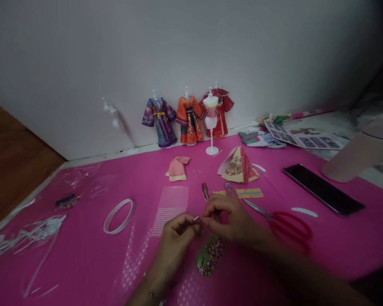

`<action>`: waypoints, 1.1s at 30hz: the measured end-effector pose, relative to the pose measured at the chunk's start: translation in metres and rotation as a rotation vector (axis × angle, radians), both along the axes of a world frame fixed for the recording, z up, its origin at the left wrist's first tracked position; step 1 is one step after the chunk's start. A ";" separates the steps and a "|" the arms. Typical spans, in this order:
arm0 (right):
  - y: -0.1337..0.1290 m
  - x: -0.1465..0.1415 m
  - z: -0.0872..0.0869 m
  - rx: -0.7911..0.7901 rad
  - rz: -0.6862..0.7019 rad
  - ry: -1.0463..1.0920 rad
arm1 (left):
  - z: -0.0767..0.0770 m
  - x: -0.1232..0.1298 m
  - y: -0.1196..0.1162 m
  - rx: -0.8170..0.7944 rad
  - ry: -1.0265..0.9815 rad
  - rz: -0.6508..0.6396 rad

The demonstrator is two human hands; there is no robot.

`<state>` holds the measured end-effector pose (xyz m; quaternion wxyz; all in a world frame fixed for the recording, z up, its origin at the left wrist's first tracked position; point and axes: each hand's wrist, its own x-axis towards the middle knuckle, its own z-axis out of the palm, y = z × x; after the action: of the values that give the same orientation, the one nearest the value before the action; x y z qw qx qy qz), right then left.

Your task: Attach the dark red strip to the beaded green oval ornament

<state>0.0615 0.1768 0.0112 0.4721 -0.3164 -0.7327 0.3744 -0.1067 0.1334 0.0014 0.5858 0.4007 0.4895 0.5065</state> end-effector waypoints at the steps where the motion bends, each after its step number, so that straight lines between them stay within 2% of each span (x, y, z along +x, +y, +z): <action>1: 0.001 0.000 0.000 -0.002 -0.008 -0.002 | 0.000 0.000 0.000 0.001 0.001 -0.002; 7: 0.005 0.002 -0.001 -0.063 -0.055 -0.009 | -0.001 0.000 0.000 -0.007 -0.014 -0.020; 12: 0.012 0.006 -0.011 -0.116 -0.116 0.003 | 0.000 0.001 -0.001 -0.003 -0.038 -0.024; 17: 0.014 0.007 -0.016 -0.032 -0.223 -0.025 | 0.005 0.001 -0.001 0.037 -0.056 -0.009; 20: 0.012 0.009 -0.005 0.069 -0.288 -0.071 | 0.009 0.000 0.000 0.062 -0.078 0.001; 25: 0.005 0.015 0.024 0.173 -0.366 -0.132 | 0.012 -0.001 0.002 0.097 -0.123 0.015; 29: -0.008 0.027 0.045 0.157 -0.362 -0.195 | 0.011 -0.002 0.004 0.117 -0.144 0.039; 33: -0.041 0.060 0.050 0.092 -0.338 -0.306 | 0.010 -0.002 0.005 0.125 -0.161 0.044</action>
<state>0.1213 0.1362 0.0609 0.4254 -0.4659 -0.7486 0.2041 -0.1086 0.1385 0.0116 0.5859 0.3836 0.4170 0.5793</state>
